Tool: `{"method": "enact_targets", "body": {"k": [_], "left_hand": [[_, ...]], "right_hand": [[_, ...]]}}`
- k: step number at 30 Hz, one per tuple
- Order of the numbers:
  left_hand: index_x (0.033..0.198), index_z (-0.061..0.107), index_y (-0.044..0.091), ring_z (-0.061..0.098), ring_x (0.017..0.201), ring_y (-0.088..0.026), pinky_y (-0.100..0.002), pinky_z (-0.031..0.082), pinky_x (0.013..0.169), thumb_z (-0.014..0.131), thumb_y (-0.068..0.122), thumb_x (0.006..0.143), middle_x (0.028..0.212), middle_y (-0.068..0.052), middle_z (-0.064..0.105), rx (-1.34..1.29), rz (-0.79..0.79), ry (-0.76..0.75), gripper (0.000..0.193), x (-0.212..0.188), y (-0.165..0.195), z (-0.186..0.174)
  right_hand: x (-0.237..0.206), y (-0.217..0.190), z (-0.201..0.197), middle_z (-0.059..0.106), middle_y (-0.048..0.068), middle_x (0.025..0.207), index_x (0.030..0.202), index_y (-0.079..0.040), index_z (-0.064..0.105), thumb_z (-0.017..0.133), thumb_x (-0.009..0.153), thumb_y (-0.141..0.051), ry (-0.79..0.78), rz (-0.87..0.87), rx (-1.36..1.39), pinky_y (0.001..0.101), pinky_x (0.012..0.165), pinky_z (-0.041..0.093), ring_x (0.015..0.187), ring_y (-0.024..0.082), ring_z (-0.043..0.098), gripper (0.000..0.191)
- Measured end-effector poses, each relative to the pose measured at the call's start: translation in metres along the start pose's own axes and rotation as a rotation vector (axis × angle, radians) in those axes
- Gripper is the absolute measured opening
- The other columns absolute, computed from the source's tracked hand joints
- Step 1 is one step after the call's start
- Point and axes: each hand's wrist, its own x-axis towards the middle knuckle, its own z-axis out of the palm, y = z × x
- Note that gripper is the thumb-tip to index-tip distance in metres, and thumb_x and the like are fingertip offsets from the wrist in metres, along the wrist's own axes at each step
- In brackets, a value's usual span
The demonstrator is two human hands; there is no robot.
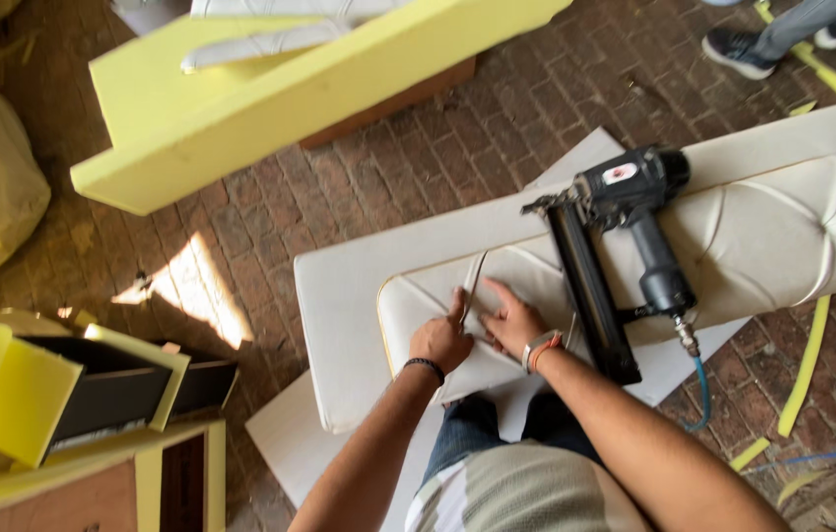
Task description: The person uses a pneumatic nail gun to fasten a tufted upholstered panel onto a wooden furniture frame, pressing the cushion in place and driving nails along the edges. They then lift and reposition the panel, align it on the frame, and continue stapling the underside before setting the piece down.
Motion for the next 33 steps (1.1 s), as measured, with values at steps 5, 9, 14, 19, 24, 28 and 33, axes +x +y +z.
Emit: {"method": "enact_targets", "body": {"k": [5,9,14,19,24,28,33], "left_hand": [[0.165,0.014,0.021,0.07,0.105,-0.037,-0.047,0.054,0.09,0.063,0.03,0.087,0.111,-0.019,0.073,0.009,-0.021,0.021,0.093,0.022,0.008,0.006],[0.165,0.01,0.019,0.069,0.106,-0.037,-0.046,0.055,0.091,0.064,0.03,0.086,0.112,-0.019,0.073,0.022,-0.042,-0.004,0.096,0.023,0.003,0.003],[0.165,0.014,0.025,0.068,0.109,-0.037,-0.045,0.054,0.094,0.065,0.034,0.087,0.116,-0.019,0.072,0.077,-0.137,0.038,0.093,0.025,-0.001,0.0],[0.163,0.023,0.02,0.067,0.114,-0.035,-0.044,0.054,0.095,0.065,0.03,0.087,0.123,-0.015,0.07,0.11,-0.209,0.101,0.088,0.031,0.003,0.003],[0.158,0.033,0.015,0.066,0.117,-0.031,-0.041,0.054,0.097,0.065,0.031,0.086,0.123,-0.012,0.071,0.145,-0.256,0.078,0.08,0.029,0.013,0.01],[0.161,0.029,0.012,0.067,0.115,-0.033,-0.042,0.054,0.097,0.062,0.03,0.089,0.122,-0.017,0.071,0.154,-0.325,0.096,0.081,0.017,0.025,0.025],[0.161,0.022,0.003,0.068,0.111,-0.034,-0.041,0.055,0.095,0.068,0.034,0.09,0.12,-0.021,0.07,0.05,-0.359,0.093,0.09,0.01,0.058,0.031]], "right_hand": [[-0.001,0.011,-0.009,0.067,0.003,0.064,0.155,-0.036,0.044,0.065,0.09,-0.006,-0.067,0.053,-0.028,0.03,0.047,0.051,0.048,0.011,0.059,0.074],[-0.001,0.009,-0.021,0.07,0.005,0.065,0.159,-0.04,0.034,0.065,0.09,-0.011,-0.156,0.045,-0.292,0.029,0.054,0.056,0.049,0.013,0.063,0.081],[-0.007,-0.006,-0.035,0.074,0.004,0.07,0.161,-0.038,0.026,0.069,0.088,-0.021,-0.213,-0.008,-0.508,0.0278,0.06,0.057,0.052,0.015,0.066,0.086],[-0.016,-0.005,-0.049,0.073,0.01,0.075,0.164,-0.024,0.011,0.069,0.091,-0.023,-0.368,0.013,-0.531,0.0306,0.059,0.059,0.055,0.017,0.066,0.093],[-0.005,0.019,-0.053,0.077,0.013,0.081,0.159,-0.004,0.029,0.073,0.095,-0.026,-0.538,0.094,-0.208,0.0295,0.056,0.054,0.061,0.017,0.069,0.08],[0.01,0.04,-0.08,0.079,0.006,0.093,0.136,-0.011,0.065,0.074,0.091,-0.029,-0.222,-0.371,-0.064,0.0298,0.065,0.06,0.077,0.016,0.074,0.049],[0.016,0.057,-0.159,0.065,0.013,0.131,0.134,-0.016,0.061,0.082,0.076,-0.033,0.581,-0.629,-0.559,0.0473,0.097,0.053,0.118,0.034,0.065,0.064]]}}
